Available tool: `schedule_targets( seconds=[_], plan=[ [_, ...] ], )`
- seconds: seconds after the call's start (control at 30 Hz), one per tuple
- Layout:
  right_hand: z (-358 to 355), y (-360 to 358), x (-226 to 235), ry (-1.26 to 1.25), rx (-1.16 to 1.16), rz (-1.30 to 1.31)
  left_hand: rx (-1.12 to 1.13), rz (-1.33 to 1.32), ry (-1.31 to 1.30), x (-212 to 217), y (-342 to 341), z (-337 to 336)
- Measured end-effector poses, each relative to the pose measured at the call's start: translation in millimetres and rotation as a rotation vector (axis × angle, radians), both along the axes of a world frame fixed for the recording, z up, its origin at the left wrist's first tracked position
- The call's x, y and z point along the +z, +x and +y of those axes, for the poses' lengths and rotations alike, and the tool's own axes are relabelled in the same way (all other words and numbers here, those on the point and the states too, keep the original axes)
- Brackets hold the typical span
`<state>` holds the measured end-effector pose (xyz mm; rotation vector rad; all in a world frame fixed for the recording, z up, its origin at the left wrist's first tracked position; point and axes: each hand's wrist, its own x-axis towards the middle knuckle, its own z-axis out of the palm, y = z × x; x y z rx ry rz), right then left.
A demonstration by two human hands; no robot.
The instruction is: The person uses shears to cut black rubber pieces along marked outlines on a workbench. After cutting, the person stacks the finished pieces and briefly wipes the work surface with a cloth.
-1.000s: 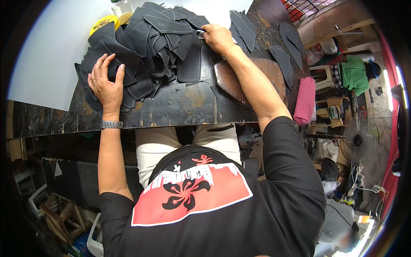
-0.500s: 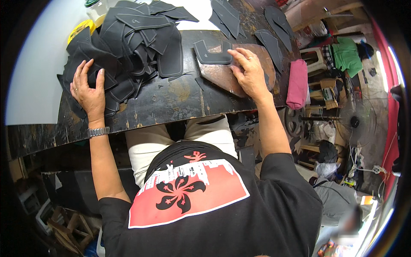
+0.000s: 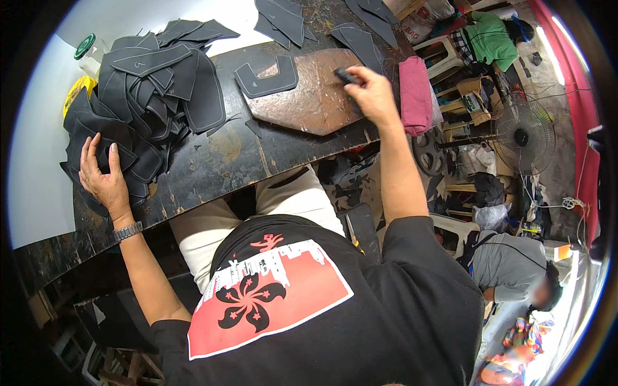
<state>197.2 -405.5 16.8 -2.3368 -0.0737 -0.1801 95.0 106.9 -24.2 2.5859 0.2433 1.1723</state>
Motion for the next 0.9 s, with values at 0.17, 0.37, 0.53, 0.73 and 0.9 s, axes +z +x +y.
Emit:
schedule_targets(
  seconds=[0.17, 0.37, 0.53, 0.73, 0.9],
  plan=[
    [-62.0, 19.3, 12.2, -0.216, -0.353, -0.229, -0.001, 0.0, -0.003, -1.4, 1.0, 2.2],
    [-101.7, 8.4, 19.7, -0.821, -0.508, -0.363, -0.013, -0.002, 0.0, -1.2, 1.0, 2.6],
    [-154.6, 10.7, 2.4, -0.659, -0.638, 0.034, 0.0, 0.013, 0.007, -0.1, 0.7, 1.7],
    [-168.5, 0.4, 33.0, -0.494, -0.384, -0.057, -0.01, -0.007, 0.017, 0.6, 0.6, 2.4],
    [-97.5, -20.3, 50.7, -0.228, -0.216, -0.221, -0.005, -0.005, 0.064, 0.5, 1.8, 2.8]
  ],
)
